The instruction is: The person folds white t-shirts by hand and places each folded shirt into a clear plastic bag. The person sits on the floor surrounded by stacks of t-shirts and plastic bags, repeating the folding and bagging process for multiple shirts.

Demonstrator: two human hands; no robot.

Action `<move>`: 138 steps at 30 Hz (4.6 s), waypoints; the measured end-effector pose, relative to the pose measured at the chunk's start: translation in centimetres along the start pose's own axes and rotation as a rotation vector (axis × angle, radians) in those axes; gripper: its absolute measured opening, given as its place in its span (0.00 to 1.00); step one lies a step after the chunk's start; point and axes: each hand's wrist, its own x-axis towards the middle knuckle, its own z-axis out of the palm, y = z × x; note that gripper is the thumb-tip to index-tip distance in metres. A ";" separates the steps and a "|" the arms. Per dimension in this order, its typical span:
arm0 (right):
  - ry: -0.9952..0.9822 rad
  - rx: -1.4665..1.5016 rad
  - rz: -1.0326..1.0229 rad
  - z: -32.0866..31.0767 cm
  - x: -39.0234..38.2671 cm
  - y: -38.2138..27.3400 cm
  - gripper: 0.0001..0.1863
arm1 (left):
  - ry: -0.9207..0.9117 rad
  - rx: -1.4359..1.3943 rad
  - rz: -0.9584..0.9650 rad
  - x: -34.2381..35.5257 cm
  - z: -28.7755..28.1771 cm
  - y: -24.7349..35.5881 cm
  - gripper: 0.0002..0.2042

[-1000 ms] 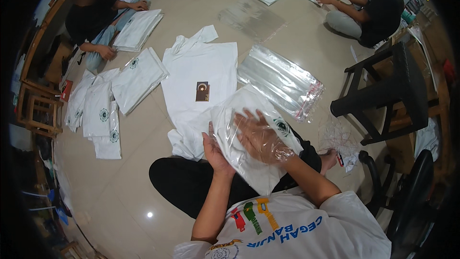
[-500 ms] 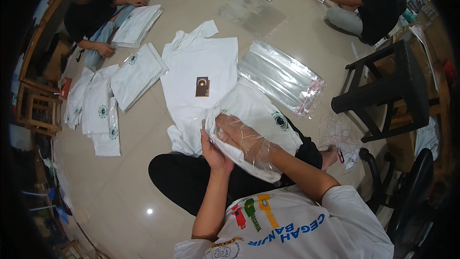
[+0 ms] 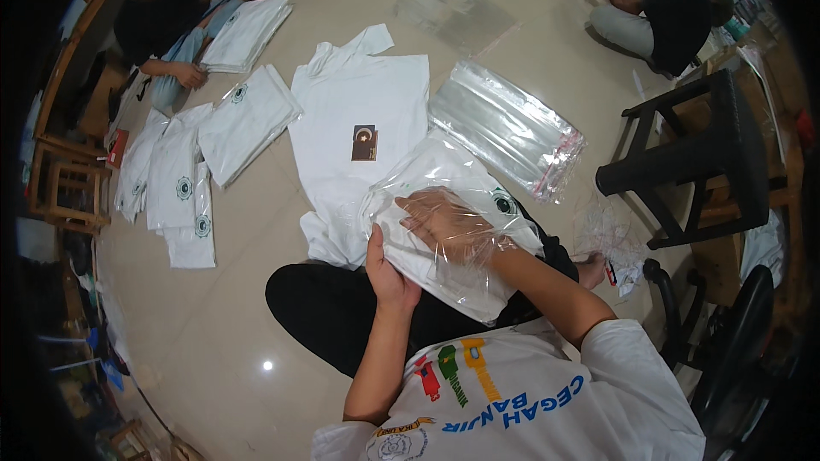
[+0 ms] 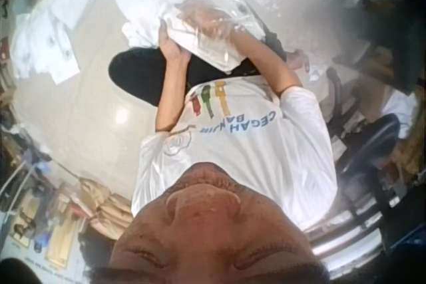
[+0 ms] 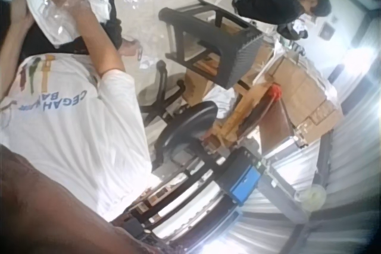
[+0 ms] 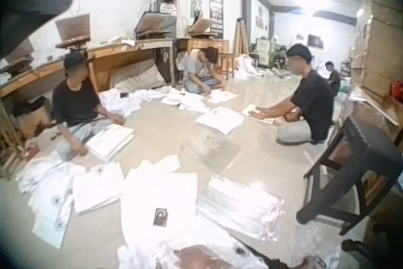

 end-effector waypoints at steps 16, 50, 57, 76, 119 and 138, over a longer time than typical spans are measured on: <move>0.254 -0.022 0.062 -0.4 -4.0 -2.6 0.16 | -0.085 -0.030 -0.039 -0.6 -0.2 0.7 0.27; -0.004 0.260 -0.304 -1.4 -6.4 0.1 0.28 | -0.007 0.039 -0.040 -0.8 -0.6 0.0 0.25; -0.045 0.123 -0.340 -3.7 -8.0 -1.3 0.44 | 0.026 -0.006 -0.042 -0.6 -1.4 -0.6 0.26; -0.164 -0.271 -0.597 -0.9 -7.7 0.0 0.34 | 0.194 0.593 0.194 0.5 -1.0 3.0 0.43; -0.041 -0.301 -0.230 2.5 1.5 -2.1 0.37 | 0.182 0.250 0.134 2.4 -4.1 3.8 0.16; -0.117 -0.370 -0.512 0.1 -8.2 -0.5 0.38 | 0.035 0.676 0.143 3.5 -4.8 5.3 0.22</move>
